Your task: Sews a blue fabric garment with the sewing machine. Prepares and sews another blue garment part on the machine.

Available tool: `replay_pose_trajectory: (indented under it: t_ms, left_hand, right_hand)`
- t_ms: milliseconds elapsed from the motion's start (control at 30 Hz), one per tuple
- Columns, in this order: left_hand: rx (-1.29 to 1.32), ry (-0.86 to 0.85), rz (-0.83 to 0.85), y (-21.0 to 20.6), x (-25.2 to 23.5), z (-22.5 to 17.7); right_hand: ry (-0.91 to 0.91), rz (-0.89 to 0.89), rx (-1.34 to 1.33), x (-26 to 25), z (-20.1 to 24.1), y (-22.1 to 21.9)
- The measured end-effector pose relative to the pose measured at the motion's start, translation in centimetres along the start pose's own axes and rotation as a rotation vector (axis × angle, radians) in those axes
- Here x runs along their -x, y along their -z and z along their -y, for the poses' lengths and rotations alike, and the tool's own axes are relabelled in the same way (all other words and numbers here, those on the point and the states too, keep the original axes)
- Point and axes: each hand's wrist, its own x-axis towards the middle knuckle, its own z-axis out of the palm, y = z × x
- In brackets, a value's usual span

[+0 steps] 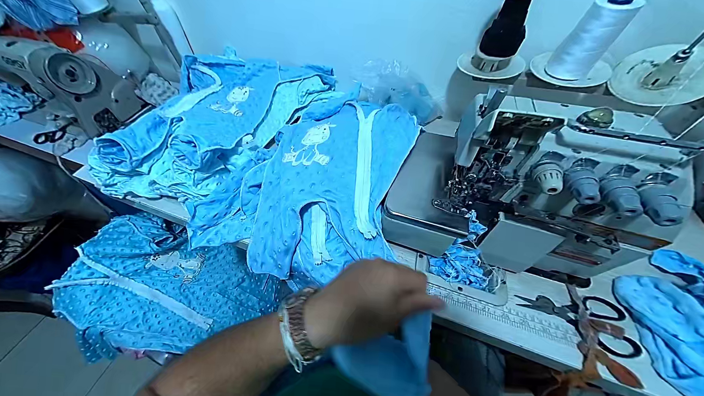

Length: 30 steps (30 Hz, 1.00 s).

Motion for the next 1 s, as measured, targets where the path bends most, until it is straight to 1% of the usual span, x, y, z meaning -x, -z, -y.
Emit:
replay_pose_trajectory:
  t_ms: [33, 67, 100, 167, 200, 233, 300, 333, 367, 400, 467, 533, 567, 600, 667, 733, 767, 800, 867, 933, 1000]
  left_hand:
    - [-0.089, 0.012, -0.109, 0.7, 0.7, 0.8]
    - [-0.189, 0.022, -0.182, 1.2, 1.4, 1.7]
    - [-0.272, 0.017, -0.217, 1.1, 2.1, 2.7]
    - [-0.35, -0.008, -0.19, -0.4, 2.7, 3.9]
    - [-0.366, -0.004, -0.162, -1.5, 2.6, 4.1]
    - [-0.388, 0.011, -0.153, -2.5, 2.2, 4.2]
    - [-0.439, 0.096, -0.12, -3.6, 1.0, 4.3]
    - [-0.463, 0.138, -0.096, -3.7, 0.4, 4.4]
    - [-0.477, 0.15, -0.09, -3.8, 0.2, 4.6]
    - [-0.48, 0.146, -0.101, -3.9, 0.1, 4.9]
    - [-0.438, 0.118, -0.157, -3.6, 0.5, 5.3]
    - [-0.367, 0.049, -0.239, -3.3, 1.3, 5.7]
    - [-0.336, -0.004, -0.293, -3.0, 1.8, 6.0]
    - [-0.305, -0.068, -0.351, -2.7, 2.4, 6.2]
    - [-0.248, -0.209, -0.427, -1.8, 3.6, 6.2]
    - [-0.228, -0.294, -0.394, -1.2, 5.0, 6.1]
    - [-0.248, -0.315, -0.342, -1.1, 5.6, 6.2]
    - [-0.282, -0.326, -0.295, -1.2, 6.1, 6.3]
    - [-0.338, -0.29, -0.251, -1.4, 6.3, 5.9]
    - [-0.363, -0.204, -0.256, -1.4, 5.4, 4.1]
    - [-0.402, -0.115, -0.195, -1.4, 3.6, 2.2]
  right_hand:
    - [-0.173, -0.057, -0.072, 0.5, -0.1, 2.1]
    - [-0.314, -0.17, -0.14, 1.7, -1.1, 3.0]
    - [-0.404, -0.275, -0.149, 3.0, -3.0, 3.3]
    - [-0.485, -0.419, -0.097, 4.4, -5.9, 3.5]
    - [-0.522, -0.433, 0.01, 4.2, -6.2, 3.4]
    - [-0.553, -0.408, 0.147, 3.4, -6.0, 3.1]
    - [-0.544, -0.285, 0.336, 1.0, -4.8, 2.2]
    - [-0.525, -0.216, 0.386, -0.3, -4.5, 1.7]
    - [-0.516, -0.145, 0.402, -1.4, -4.4, 1.4]
    - [-0.552, -0.057, 0.365, -2.2, -4.7, 1.3]
    - [-0.503, -0.085, 0.374, -2.6, -6.7, 0.5]
    - [-0.418, -0.19, 0.368, -2.6, -7.7, 0.4]
    - [-0.408, -0.26, 0.35, -2.6, -7.8, 0.7]
    - [-0.458, -0.312, 0.249, -2.7, -7.5, 1.4]
    - [-0.62, -0.387, -0.137, -2.7, -6.7, 3.2]
    - [-0.775, -0.451, -0.539, -2.6, -6.1, 4.2]
    - [-0.841, -0.482, -0.663, -2.4, -5.9, 4.1]
    - [-0.896, -0.508, -0.745, -2.3, -5.5, 3.8]
    - [-0.967, -0.524, -0.8, -2.4, -4.7, 3.0]
    - [-0.956, -0.489, -0.774, -2.6, -3.9, 2.6]
    - [-0.898, -0.47, -0.778, -3.0, -3.2, 2.5]
